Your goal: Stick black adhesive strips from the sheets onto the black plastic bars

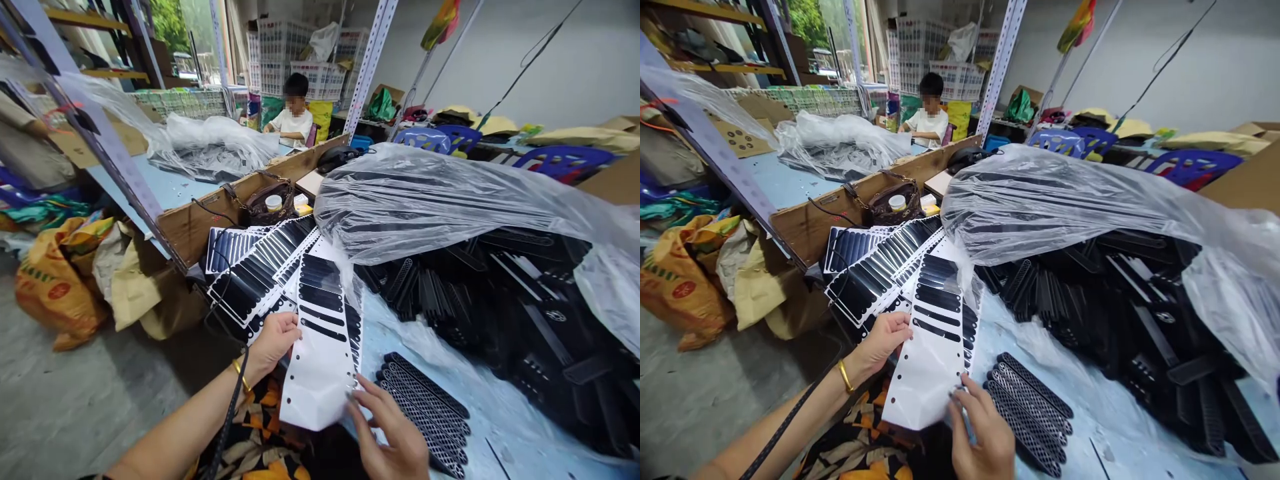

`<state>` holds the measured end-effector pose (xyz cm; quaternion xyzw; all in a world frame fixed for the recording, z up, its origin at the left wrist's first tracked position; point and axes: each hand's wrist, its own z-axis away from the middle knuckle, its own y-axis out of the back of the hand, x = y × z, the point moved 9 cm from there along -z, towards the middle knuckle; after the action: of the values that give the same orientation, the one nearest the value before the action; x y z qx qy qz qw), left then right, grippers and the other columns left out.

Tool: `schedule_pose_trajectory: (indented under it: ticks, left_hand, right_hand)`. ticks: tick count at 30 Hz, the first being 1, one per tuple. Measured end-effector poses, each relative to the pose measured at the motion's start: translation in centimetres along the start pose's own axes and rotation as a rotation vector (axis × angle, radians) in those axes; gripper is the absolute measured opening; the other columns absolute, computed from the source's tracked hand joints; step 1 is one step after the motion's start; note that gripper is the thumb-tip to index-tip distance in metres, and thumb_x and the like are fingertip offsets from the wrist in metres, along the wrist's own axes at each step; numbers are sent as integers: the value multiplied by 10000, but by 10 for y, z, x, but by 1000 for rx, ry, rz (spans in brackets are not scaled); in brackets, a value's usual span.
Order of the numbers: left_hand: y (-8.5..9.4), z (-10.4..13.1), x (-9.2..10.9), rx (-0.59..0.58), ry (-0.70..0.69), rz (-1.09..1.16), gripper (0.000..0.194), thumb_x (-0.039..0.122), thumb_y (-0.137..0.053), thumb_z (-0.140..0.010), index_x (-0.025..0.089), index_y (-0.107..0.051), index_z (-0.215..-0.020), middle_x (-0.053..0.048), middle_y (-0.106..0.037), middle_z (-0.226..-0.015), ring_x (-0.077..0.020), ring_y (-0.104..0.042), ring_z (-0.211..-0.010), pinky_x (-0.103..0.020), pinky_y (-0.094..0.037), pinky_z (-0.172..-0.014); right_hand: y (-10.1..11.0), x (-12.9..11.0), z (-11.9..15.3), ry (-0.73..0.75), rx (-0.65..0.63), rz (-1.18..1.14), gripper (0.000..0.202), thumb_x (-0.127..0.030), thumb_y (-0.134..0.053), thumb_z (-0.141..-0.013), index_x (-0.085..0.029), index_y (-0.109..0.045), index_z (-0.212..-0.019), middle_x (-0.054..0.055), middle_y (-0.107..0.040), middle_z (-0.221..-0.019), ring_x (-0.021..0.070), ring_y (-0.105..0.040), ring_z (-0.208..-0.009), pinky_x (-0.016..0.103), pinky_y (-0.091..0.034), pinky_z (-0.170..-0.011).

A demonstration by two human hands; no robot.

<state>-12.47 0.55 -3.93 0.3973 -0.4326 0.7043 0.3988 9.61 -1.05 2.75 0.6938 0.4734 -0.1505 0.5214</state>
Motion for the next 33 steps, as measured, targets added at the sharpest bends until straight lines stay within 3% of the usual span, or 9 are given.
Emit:
schedule_pose_trajectory:
  ticks: [4,6,11,15,20,22,24,28,33]
  left_hand:
    - [-13,4,7,-66,-25,-56,169,302,-635,-627,147,-579,-665,44,-523,-500,-76,-437,-389,-186,-307,-384]
    - [-21,8,13,-104,-69,-31,152,290,-627,-653,143,-589,-649,33,-540,-541,-74,-448,-448,-191,-339,-443]
    - [-32,10,25,-145,-143,-33,89,185,-579,-637,123,-623,-591,13,-552,-575,-90,-465,-565,-197,-364,-550]
    - [-34,4,21,-174,-125,-4,89,198,-627,-636,119,-636,-598,7,-567,-585,-91,-479,-572,-191,-364,-550]
    - [3,-22,6,-40,-51,-161,219,224,-616,-659,99,-675,-828,34,-547,-531,-81,-450,-437,-186,-329,-454]
    - [32,-33,16,143,-135,-375,370,171,-579,-682,92,-666,-1032,73,-498,-493,-88,-448,-429,-192,-363,-474]
    - [42,-40,32,201,-277,-681,406,121,-543,-715,103,-662,-1104,72,-495,-496,-107,-487,-477,-216,-420,-549]
    - [32,-37,51,202,-527,-1171,356,110,-514,-761,139,-682,-1074,-36,-670,-724,-181,-620,-680,-300,-498,-715]
    - [15,-10,76,324,-705,-1189,361,186,-552,-764,110,-673,-1096,-120,-707,-898,-239,-652,-802,-361,-517,-780]
  right_hand:
    - [10,-36,-31,165,78,68,122,-250,-605,-854,-224,-724,-869,47,-666,-654,181,-625,-563,304,-508,-538]
    - [-7,-43,-50,180,33,59,151,-294,-614,-853,-198,-730,-865,37,-631,-600,172,-599,-538,295,-489,-527]
    - [-67,-28,-71,-41,-167,-135,280,-438,-647,-805,-175,-710,-734,23,-632,-585,129,-560,-488,235,-462,-463]
    - [-71,-15,-74,-165,-151,-247,306,-427,-611,-816,-176,-705,-669,18,-649,-548,137,-586,-488,233,-475,-462]
    - [-17,32,-71,-399,66,-412,300,-459,-700,-747,-175,-758,-825,45,-722,-616,187,-677,-521,302,-586,-528]
    - [21,51,-59,-474,195,-434,307,-435,-773,-694,-169,-768,-847,53,-728,-630,193,-685,-516,313,-603,-534]
    - [62,64,-41,-520,340,-512,302,-406,-823,-647,-167,-774,-825,64,-734,-640,202,-693,-520,323,-617,-541]
    - [117,69,1,-519,413,-572,251,-360,-852,-625,-194,-790,-804,91,-757,-705,227,-725,-597,296,-630,-562]
    - [141,69,55,-505,423,-501,241,-377,-862,-597,-205,-793,-750,72,-757,-766,233,-723,-576,274,-637,-584]
